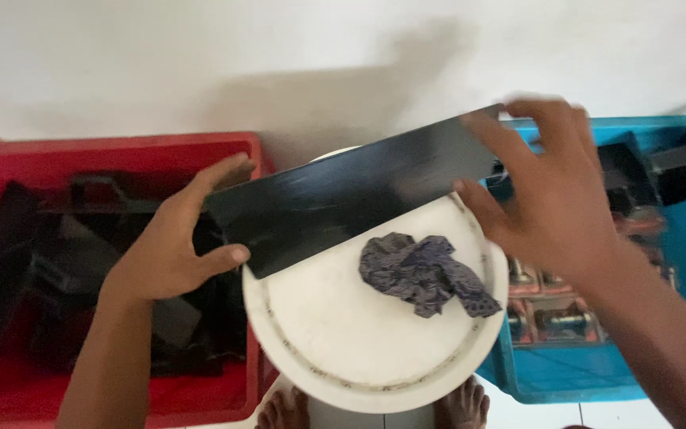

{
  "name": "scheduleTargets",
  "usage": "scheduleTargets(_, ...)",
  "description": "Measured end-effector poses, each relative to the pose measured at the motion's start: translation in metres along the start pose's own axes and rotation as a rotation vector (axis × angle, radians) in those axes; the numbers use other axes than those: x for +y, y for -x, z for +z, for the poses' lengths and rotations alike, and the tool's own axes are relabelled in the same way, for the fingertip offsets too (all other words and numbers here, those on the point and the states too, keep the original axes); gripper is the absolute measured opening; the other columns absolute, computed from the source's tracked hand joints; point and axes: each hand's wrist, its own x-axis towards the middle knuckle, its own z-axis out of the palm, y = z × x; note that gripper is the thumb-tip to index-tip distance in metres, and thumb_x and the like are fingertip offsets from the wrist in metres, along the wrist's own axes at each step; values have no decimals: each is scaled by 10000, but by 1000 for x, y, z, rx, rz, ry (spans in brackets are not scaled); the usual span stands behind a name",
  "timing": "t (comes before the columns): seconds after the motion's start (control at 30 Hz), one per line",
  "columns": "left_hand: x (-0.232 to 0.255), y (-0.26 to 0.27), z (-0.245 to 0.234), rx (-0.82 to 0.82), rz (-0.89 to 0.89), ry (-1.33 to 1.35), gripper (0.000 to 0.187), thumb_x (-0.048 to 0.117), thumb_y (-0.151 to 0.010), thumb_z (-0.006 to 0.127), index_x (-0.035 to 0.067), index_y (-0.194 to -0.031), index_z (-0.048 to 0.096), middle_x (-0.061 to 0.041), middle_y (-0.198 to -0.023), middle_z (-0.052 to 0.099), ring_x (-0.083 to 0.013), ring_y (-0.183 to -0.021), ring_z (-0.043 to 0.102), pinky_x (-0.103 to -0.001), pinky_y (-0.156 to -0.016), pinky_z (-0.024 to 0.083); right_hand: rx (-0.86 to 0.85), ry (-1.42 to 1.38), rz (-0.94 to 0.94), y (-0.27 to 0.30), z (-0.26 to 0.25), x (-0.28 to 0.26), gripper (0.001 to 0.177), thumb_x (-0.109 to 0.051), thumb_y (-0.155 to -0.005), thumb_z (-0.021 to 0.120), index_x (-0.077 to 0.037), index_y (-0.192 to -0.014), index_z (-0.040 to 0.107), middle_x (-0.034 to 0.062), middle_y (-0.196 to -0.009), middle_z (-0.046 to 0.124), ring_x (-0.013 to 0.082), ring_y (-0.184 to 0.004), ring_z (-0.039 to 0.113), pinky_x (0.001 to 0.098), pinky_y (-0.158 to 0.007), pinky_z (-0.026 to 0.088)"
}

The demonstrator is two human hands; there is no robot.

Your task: Cleaning black plastic components with a cloth and sorting them from a red bin to a blue bin

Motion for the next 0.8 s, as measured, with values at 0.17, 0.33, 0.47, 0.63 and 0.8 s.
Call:
scheduleTargets(0.17, 9, -5, 12, 10, -111, -136, 644, 317, -769, 695, 92, -1353, 539, -54, -1293, 626, -184, -1167, 584, -312, -1004, 392, -130, -74, 110, -11, 26, 23, 616, -228, -819, 728, -80, -1380, 522, 278, -1290, 493, 473, -1131, 483, 569, -913, 409)
scheduleTargets(0.33, 6, -1, 21, -55, -213, -194, 644, 256, -749, 675, 104, -1362, 548, -28, -1305, 652, -147, -1170, 609, -291, -1027, 407, 38, -40, 33, -3, 17, 30, 436, -161, -814, 697, -35, -1214, 579, 168, -1026, 481, 343, -903, 458, 463, -832, 355)
scheduleTargets(0.47, -18, 11, 24, 20, -214, -351, 524, 183, -662, 711, 125, -1179, 649, -92, -1443, 538, -219, -1272, 544, -365, -1134, 363, 60, -48, 36, 15, 6, 35, 241, -127, -852, 752, -116, -1025, 585, 132, -1028, 480, 294, -844, 418, 451, -676, 400)
scheduleTargets(0.63, 77, -24, 52, 133, -383, -264, 278, 23, -661, 757, 28, -938, 772, -147, -1392, 541, -265, -1176, 590, -376, -1023, 433, 42, 79, 40, 49, -25, 54, 206, -132, -875, 727, -116, -976, 548, 88, -955, 523, 257, -828, 478, 403, -635, 383)
scheduleTargets(0.8, 146, -68, 92, 237, -434, -197, 683, 97, -659, 784, -29, -1301, 584, -168, -1326, 582, -227, -1182, 561, -345, -1023, 384, 48, 356, -21, 92, -50, 97, 94, -61, -982, 652, -117, -1043, 607, 60, -911, 597, 207, -870, 511, 318, -749, 415)
